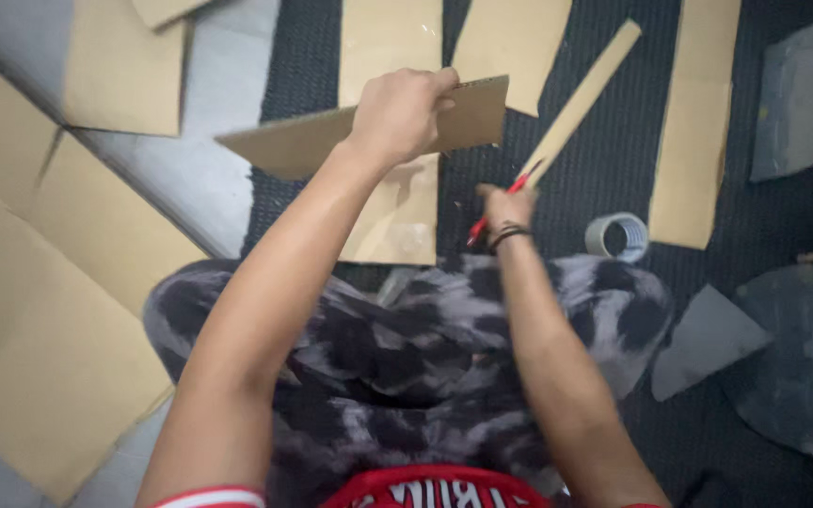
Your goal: The person cuts and folds cardboard pieces using a utility knife, then secures the edges with clear packing tape to form a small rectangular box. The person repeats the process to assemble a second box.
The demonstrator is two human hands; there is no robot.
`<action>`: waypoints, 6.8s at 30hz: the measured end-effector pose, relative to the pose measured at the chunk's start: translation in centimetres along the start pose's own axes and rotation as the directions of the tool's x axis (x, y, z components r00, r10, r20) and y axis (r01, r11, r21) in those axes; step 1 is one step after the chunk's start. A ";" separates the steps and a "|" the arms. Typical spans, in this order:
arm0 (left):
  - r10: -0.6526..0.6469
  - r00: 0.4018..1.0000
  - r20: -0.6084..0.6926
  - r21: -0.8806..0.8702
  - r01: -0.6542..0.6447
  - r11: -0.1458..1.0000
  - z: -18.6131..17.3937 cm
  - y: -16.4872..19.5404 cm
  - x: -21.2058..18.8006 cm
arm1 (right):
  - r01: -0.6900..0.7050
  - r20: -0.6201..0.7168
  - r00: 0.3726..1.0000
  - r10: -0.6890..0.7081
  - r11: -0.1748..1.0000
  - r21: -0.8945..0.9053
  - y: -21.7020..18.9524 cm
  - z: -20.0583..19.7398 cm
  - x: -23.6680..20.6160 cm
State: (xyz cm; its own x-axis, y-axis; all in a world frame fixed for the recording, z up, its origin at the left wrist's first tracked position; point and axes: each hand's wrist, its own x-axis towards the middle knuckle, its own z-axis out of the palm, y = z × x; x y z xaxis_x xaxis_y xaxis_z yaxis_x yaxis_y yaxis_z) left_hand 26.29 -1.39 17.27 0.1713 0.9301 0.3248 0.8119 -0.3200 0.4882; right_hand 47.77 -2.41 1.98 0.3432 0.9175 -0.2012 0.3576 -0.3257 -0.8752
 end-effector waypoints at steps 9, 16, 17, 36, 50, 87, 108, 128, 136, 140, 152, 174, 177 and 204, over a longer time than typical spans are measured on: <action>-0.058 0.971 0.233 0.151 0.023 0.988 4.1 -1.5 1.1 | 0.499 0.175 0.836 -0.519 0.854 0.148 -3.4 -3.8 -4.5; -0.097 0.968 0.231 0.186 0.054 0.981 3.4 -1.5 2.1 | 0.663 0.106 0.746 -0.657 0.749 -0.026 -3.4 -0.2 -4.2; -0.097 0.967 0.234 0.179 0.056 0.982 3.3 -1.6 2.3 | 0.674 0.083 0.738 -0.670 0.739 -0.021 -3.2 0.0 -3.9; -0.129 0.956 0.265 0.155 0.090 0.984 3.3 -2.0 3.3 | 0.612 0.156 0.787 -0.596 0.786 -0.084 -2.8 1.0 -1.9; -0.018 0.979 0.204 0.154 -0.014 0.988 4.0 -2.3 2.9 | 0.626 0.151 0.779 -0.609 0.767 -0.140 -0.6 1.7 -2.0; -0.051 0.976 0.210 0.151 0.019 0.988 5.0 -2.6 4.0 | 0.477 0.223 0.876 -0.428 0.839 -0.264 3.2 2.6 -2.7; -0.027 0.981 0.190 0.131 0.002 0.991 4.3 -2.4 3.0 | 0.302 0.194 0.942 -0.273 0.943 -0.139 3.4 -1.2 -4.4; -0.071 0.980 0.185 0.096 0.054 0.994 3.5 -0.2 1.8 | 0.595 0.162 0.797 -0.582 0.802 -0.047 -2.8 -0.6 -3.7; -0.048 0.986 0.159 0.106 0.032 0.994 4.3 0.0 1.3 | 0.611 0.179 0.791 -0.585 0.766 -0.201 -3.4 0.2 -1.9; -0.059 0.992 0.112 0.074 0.050 0.996 4.7 0.0 1.2 | 0.630 0.120 0.776 -0.619 0.752 -0.197 -2.2 1.4 -1.4; -0.053 0.993 0.103 0.099 0.043 0.994 5.5 -0.5 1.4 | 0.423 0.224 0.902 -0.368 0.855 -0.300 2.6 3.3 -2.1; -0.049 0.997 0.052 0.077 0.045 0.996 5.4 -1.5 1.5 | 0.246 0.372 0.927 -0.053 0.835 -0.492 2.4 3.6 -2.7; -0.068 0.994 0.086 0.138 0.056 0.989 5.6 -1.6 1.9 | 0.220 0.362 0.932 -0.012 0.812 -0.540 3.3 3.1 -2.8; -0.605 0.793 0.073 -0.096 0.609 0.787 1.3 -7.1 -8.0 | -0.028 -0.291 0.954 -0.075 0.942 -0.335 1.6 -10.8 16.0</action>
State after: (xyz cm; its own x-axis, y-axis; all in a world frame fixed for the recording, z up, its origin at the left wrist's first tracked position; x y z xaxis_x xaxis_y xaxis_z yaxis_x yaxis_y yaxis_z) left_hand 19.91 -6.32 10.16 -0.3147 0.9442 -0.0969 0.6899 0.2976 0.6599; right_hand 63.19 9.27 2.15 0.5532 0.8331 0.0014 0.6182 -0.4094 -0.6709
